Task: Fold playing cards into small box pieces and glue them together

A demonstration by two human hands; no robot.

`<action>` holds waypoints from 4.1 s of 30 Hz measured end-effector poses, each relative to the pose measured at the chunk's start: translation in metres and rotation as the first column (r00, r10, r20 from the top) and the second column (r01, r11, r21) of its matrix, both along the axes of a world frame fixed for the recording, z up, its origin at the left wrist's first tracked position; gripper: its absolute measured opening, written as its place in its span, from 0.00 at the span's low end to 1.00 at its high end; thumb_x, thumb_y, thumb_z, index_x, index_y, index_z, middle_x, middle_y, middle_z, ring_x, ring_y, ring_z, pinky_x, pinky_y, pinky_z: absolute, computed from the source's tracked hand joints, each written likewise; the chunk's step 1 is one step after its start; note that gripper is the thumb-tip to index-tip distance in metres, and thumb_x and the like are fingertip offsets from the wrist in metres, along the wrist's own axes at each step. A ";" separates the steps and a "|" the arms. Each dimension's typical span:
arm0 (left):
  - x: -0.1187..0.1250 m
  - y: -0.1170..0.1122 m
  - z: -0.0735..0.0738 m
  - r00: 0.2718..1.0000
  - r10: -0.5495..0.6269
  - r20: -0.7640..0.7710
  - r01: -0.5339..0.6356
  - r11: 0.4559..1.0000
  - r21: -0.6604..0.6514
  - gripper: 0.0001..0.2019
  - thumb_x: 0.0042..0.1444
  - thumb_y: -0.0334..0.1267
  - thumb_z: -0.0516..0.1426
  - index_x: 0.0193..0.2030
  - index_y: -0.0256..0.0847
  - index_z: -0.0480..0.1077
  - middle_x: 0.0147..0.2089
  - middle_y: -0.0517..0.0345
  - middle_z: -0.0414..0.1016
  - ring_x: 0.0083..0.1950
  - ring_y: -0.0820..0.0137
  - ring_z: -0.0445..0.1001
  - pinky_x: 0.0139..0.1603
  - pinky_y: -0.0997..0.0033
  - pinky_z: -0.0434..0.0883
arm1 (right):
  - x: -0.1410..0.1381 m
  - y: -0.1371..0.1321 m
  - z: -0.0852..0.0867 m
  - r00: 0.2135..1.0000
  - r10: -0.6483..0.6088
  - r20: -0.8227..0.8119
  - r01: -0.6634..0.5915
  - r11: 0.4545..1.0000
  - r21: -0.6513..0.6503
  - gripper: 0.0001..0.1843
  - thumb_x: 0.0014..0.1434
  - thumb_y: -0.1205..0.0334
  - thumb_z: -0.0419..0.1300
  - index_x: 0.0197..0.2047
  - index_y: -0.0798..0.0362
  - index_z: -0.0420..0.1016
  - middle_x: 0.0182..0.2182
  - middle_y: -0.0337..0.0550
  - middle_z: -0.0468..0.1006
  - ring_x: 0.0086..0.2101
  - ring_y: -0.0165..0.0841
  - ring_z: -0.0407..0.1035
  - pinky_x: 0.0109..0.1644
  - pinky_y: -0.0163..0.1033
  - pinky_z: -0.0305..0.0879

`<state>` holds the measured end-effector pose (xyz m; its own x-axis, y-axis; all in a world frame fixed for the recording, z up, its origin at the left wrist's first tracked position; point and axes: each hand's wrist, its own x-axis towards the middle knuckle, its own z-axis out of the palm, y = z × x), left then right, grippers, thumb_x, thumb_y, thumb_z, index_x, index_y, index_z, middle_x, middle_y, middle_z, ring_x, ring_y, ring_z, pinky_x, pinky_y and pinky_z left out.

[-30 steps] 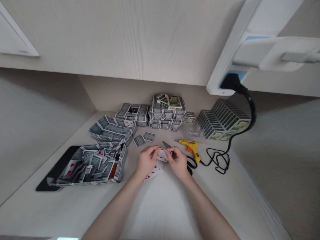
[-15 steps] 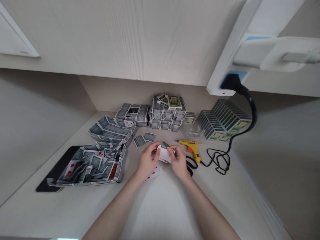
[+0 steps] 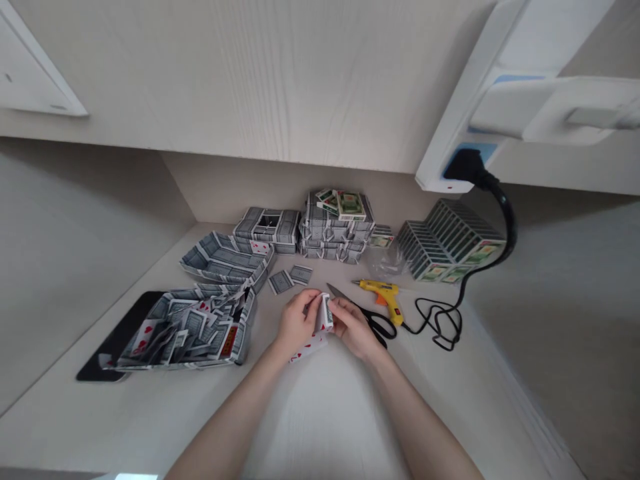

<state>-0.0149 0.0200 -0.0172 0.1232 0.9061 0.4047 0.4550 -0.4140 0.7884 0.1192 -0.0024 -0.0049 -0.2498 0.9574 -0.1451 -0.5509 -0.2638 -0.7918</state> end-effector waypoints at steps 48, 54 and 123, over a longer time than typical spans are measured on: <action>0.004 -0.013 0.015 0.954 -0.278 -0.113 0.286 0.956 0.062 0.10 0.43 0.38 0.62 0.30 0.41 0.65 0.53 0.50 0.65 0.55 0.64 0.64 0.53 0.61 0.65 | 0.012 0.008 0.003 0.959 -0.275 0.063 0.274 0.961 0.034 0.16 0.49 0.51 0.58 0.36 0.53 0.75 0.31 0.42 0.76 0.29 0.32 0.67 0.31 0.36 0.64; 0.004 -0.015 0.017 0.959 -0.231 -0.167 0.248 0.965 0.088 0.03 0.46 0.31 0.57 0.28 0.41 0.65 0.52 0.54 0.66 0.53 0.67 0.66 0.51 0.65 0.66 | 0.013 0.008 0.000 0.950 -0.297 0.098 0.287 0.952 0.103 0.16 0.49 0.52 0.59 0.38 0.52 0.75 0.31 0.41 0.76 0.31 0.32 0.68 0.32 0.35 0.63; 0.002 -0.002 0.024 0.645 0.050 0.763 0.497 0.731 -0.468 0.17 0.44 0.41 0.62 0.40 0.36 0.69 0.42 0.50 0.74 0.41 0.68 0.73 0.45 0.67 0.70 | 0.006 0.003 -0.012 0.682 -0.583 0.442 0.250 0.754 0.608 0.32 0.46 0.57 0.65 0.54 0.50 0.60 0.50 0.50 0.67 0.49 0.40 0.63 0.51 0.48 0.62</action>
